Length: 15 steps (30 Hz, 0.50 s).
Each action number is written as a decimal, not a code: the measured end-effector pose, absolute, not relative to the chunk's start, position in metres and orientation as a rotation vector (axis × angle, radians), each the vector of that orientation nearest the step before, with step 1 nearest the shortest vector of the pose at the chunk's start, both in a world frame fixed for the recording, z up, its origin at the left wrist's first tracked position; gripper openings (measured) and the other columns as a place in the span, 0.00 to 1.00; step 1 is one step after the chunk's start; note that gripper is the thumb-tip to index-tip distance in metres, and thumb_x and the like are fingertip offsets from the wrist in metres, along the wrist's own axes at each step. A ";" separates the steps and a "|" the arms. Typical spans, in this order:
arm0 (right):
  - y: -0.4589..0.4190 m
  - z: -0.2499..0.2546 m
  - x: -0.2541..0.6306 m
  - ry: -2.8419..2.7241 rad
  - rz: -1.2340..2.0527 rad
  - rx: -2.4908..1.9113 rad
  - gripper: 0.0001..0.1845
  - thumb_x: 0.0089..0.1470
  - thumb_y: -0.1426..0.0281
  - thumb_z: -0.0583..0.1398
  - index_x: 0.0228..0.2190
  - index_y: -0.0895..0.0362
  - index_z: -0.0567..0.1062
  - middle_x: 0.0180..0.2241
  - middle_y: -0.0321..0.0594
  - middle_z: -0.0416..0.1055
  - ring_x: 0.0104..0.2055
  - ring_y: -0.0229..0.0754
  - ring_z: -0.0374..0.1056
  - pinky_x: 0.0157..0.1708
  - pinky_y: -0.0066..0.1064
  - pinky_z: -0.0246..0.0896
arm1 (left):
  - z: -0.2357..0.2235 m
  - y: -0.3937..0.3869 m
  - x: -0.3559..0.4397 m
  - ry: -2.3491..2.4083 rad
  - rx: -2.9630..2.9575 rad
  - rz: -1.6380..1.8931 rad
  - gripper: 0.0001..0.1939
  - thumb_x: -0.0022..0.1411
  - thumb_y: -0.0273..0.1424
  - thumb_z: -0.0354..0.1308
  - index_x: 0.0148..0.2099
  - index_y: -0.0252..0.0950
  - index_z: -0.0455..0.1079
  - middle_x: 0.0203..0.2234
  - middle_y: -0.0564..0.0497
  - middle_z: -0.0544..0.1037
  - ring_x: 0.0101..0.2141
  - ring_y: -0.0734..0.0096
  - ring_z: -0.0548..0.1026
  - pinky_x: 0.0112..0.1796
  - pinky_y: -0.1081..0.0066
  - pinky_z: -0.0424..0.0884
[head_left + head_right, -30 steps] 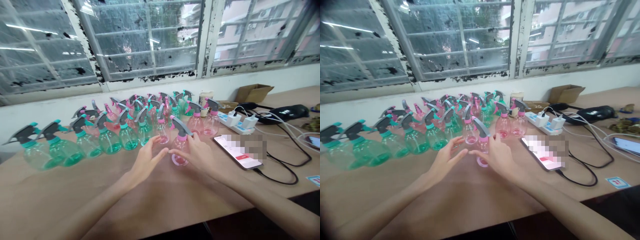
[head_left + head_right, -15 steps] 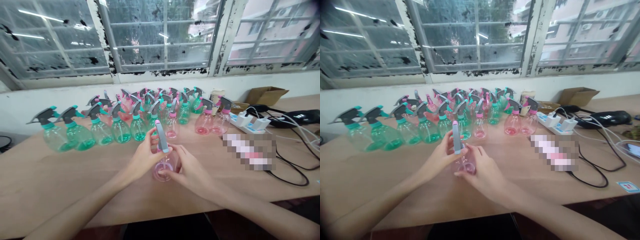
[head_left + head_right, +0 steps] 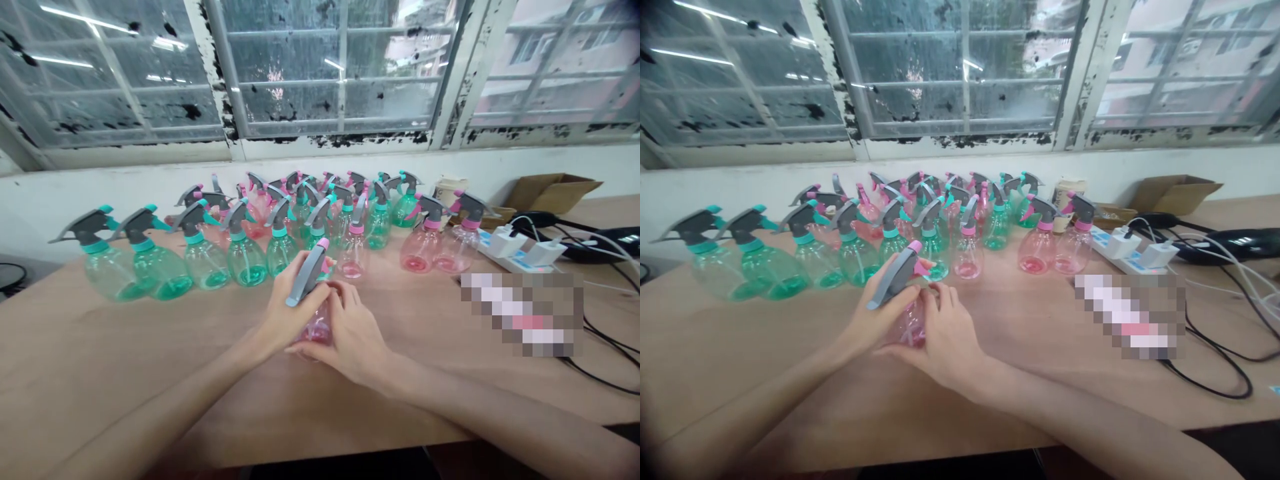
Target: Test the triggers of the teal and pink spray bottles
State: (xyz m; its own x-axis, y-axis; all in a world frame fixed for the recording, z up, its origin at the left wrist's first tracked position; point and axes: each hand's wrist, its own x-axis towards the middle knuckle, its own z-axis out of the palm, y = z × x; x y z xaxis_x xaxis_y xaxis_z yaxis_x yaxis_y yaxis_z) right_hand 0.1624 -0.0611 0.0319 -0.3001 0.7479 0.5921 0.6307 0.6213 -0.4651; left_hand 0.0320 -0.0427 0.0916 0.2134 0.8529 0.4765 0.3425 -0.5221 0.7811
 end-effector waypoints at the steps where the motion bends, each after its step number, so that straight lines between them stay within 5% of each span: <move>1: -0.057 0.029 0.166 -2.047 0.200 -1.019 0.43 0.46 0.43 0.61 0.55 0.56 0.62 0.54 0.55 0.64 0.58 0.61 0.60 0.50 0.56 0.64 | 0.091 -0.039 0.031 1.075 1.964 1.279 0.14 0.57 0.27 0.52 0.46 0.38 0.67 0.36 0.52 0.75 0.36 0.67 0.74 0.41 0.66 0.71; 5: -0.038 0.012 0.201 -2.144 0.211 -0.831 0.33 0.56 0.52 0.59 0.56 0.57 0.62 0.54 0.54 0.66 0.56 0.55 0.63 0.54 0.52 0.62 | 0.087 -0.027 0.027 1.074 1.921 1.215 0.17 0.55 0.26 0.52 0.48 0.39 0.69 0.32 0.53 0.75 0.30 0.68 0.72 0.34 0.68 0.71; 10: -0.012 -0.010 0.259 -2.308 0.147 -0.926 0.12 0.62 0.63 0.55 0.44 0.55 0.72 0.46 0.47 0.74 0.49 0.49 0.70 0.51 0.48 0.64 | 0.091 -0.016 0.024 1.028 1.905 1.096 0.21 0.54 0.29 0.52 0.51 0.40 0.70 0.30 0.52 0.76 0.27 0.65 0.72 0.32 0.66 0.70; 15: 0.013 -0.016 0.291 -2.294 0.178 -1.121 0.11 0.63 0.65 0.53 0.39 0.52 0.75 0.47 0.42 0.75 0.50 0.45 0.71 0.49 0.40 0.67 | 0.095 -0.008 0.032 1.000 1.930 1.068 0.20 0.52 0.31 0.53 0.49 0.40 0.72 0.27 0.52 0.75 0.27 0.63 0.71 0.33 0.65 0.69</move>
